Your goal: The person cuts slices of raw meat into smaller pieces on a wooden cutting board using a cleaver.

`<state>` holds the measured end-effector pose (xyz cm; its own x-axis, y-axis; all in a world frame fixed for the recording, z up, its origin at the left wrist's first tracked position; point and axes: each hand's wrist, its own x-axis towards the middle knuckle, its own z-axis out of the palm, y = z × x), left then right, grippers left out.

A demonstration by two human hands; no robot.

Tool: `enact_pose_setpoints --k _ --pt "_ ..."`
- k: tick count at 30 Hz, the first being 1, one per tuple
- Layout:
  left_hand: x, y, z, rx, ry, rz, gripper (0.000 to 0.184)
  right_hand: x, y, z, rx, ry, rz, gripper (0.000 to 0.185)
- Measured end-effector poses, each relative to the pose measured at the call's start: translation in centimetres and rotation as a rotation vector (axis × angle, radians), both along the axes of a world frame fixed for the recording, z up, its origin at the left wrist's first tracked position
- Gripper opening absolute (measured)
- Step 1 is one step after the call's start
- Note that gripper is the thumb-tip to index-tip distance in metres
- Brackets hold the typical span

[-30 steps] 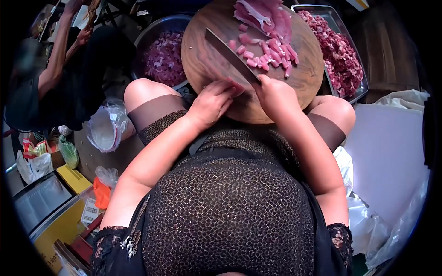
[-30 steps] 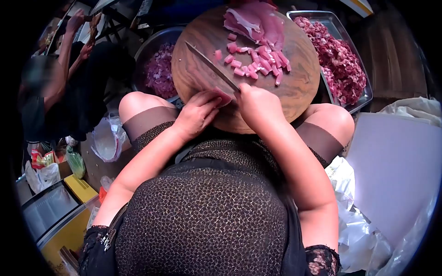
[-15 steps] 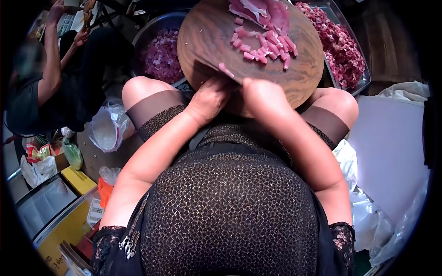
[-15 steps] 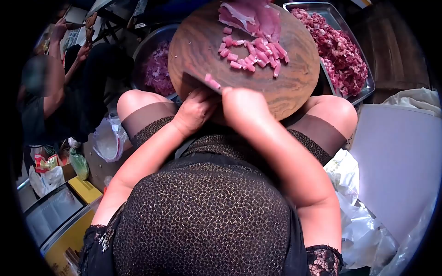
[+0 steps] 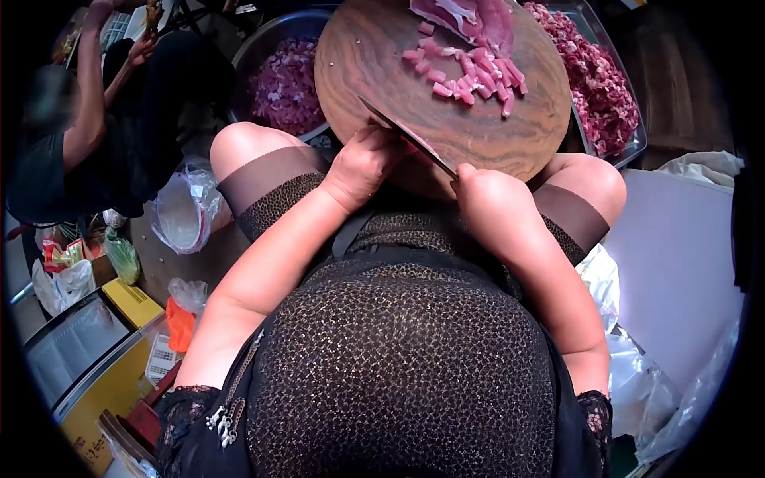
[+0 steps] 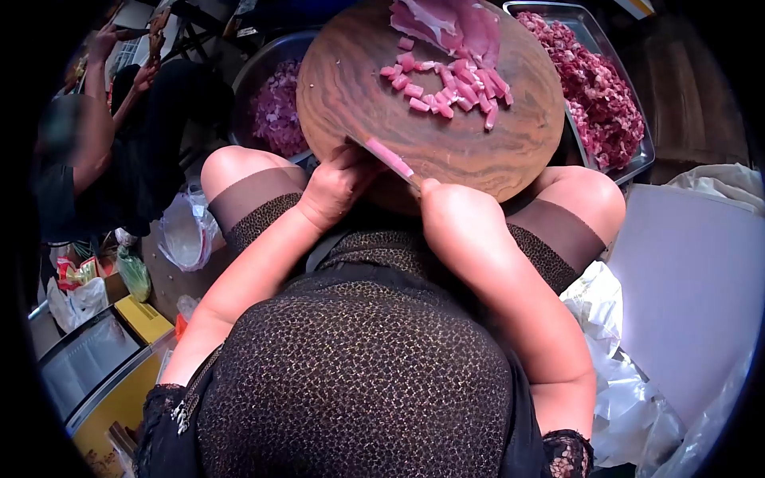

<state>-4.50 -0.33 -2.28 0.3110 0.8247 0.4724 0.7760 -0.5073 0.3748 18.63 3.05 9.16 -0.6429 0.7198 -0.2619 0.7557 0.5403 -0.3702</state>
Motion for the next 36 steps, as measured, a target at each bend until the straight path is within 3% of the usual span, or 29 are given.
enact_pose_setpoints --k 3,6,8,10,14,18,22,28,31,34,36 --pt "0.5 0.1 1.8 0.000 -0.122 -0.022 0.025 -2.7 1.2 -2.0 0.022 0.021 0.015 0.018" --pt "0.3 -0.4 1.0 -0.065 -0.077 0.010 0.025 -4.6 3.3 -2.3 0.061 0.128 -0.040 0.020" --pt "-0.5 -0.7 1.7 -0.227 -0.297 -0.021 0.025 -4.3 3.5 -2.5 0.124 0.156 -0.088 0.022" --pt "-1.2 -1.4 1.7 -0.206 -0.404 0.294 0.024 -2.7 2.3 -0.8 0.067 0.160 -0.135 0.021" --pt "-1.6 -1.1 1.9 0.003 -0.118 0.071 0.020 0.1 -0.2 -0.1 0.017 0.105 -0.060 0.021" --pt "-0.8 -0.3 0.7 -0.005 -0.138 -0.030 0.022 -0.1 -1.1 -0.2 0.018 0.065 -0.031 0.017" --pt "-0.7 -0.6 0.2 0.050 -0.052 0.001 0.018 -1.9 0.4 -1.8 -0.061 0.097 0.010 0.014" --pt "-0.8 -0.3 0.9 -0.087 0.101 0.049 0.019 -6.5 4.1 -3.4 0.020 0.134 0.073 0.023" --pt "-1.2 1.2 0.9 -0.091 0.079 0.200 0.023 -3.3 5.5 -1.2 -0.041 0.111 0.013 0.022" --pt "-1.6 3.5 1.6 -0.244 0.137 0.286 0.015 0.9 6.6 0.0 -0.037 0.035 -0.144 0.025" --pt "-1.2 5.8 1.4 -0.299 -0.056 0.233 0.017 4.4 8.7 -2.3 0.054 0.097 -0.135 0.025"
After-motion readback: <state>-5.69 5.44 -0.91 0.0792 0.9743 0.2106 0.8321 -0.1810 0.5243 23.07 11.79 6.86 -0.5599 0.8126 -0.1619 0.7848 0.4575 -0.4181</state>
